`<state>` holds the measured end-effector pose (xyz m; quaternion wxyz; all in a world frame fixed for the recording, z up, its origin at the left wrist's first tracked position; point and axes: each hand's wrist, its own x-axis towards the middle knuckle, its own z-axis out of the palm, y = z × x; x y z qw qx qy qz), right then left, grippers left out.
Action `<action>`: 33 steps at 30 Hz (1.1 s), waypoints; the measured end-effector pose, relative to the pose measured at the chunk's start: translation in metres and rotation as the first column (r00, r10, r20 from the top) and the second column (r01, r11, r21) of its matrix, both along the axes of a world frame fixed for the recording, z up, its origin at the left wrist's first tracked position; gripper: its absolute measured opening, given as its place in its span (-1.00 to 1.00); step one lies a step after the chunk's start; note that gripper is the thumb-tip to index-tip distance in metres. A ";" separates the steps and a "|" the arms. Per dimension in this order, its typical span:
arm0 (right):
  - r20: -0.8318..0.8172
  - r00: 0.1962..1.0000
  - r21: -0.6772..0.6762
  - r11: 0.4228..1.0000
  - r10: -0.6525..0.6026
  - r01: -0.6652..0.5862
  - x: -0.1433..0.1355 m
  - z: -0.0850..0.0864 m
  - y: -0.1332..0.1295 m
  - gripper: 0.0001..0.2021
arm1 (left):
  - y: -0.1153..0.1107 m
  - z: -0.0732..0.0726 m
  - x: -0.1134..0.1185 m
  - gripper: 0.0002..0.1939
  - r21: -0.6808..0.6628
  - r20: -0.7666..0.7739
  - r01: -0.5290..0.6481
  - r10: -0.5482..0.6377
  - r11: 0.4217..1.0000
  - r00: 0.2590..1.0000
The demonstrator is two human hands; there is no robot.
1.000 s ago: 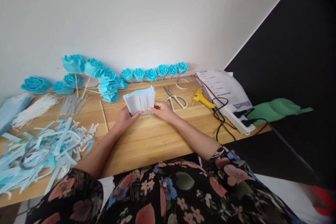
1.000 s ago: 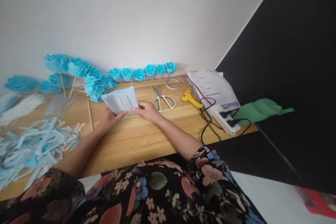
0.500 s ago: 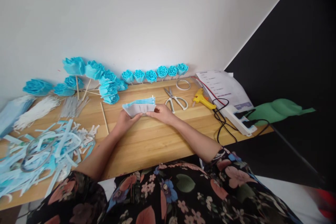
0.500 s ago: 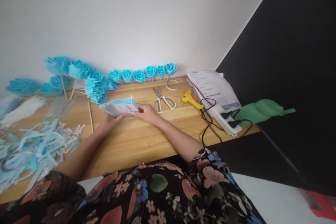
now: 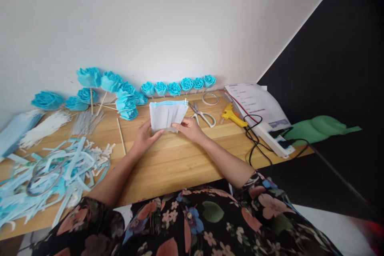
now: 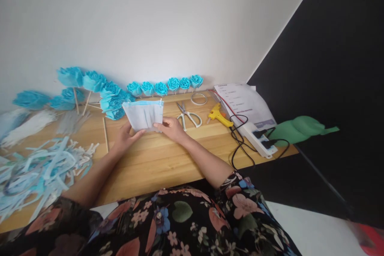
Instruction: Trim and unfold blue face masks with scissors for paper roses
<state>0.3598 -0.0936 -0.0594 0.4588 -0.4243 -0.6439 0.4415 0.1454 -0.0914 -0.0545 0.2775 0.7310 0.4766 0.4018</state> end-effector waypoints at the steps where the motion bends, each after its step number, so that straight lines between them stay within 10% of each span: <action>1: 0.002 1.000 -0.014 1.000 0.014 -0.014 0.000 -0.001 0.001 -0.63 | 0.000 0.000 0.000 -0.51 -0.013 -0.006 -0.013 0.013 1.000 1.000; 33: 0.037 0.998 0.048 0.998 -0.042 0.040 0.001 -0.002 0.000 -0.65 | 0.000 -0.005 -0.001 -0.67 0.062 0.111 -0.042 0.035 0.997 0.993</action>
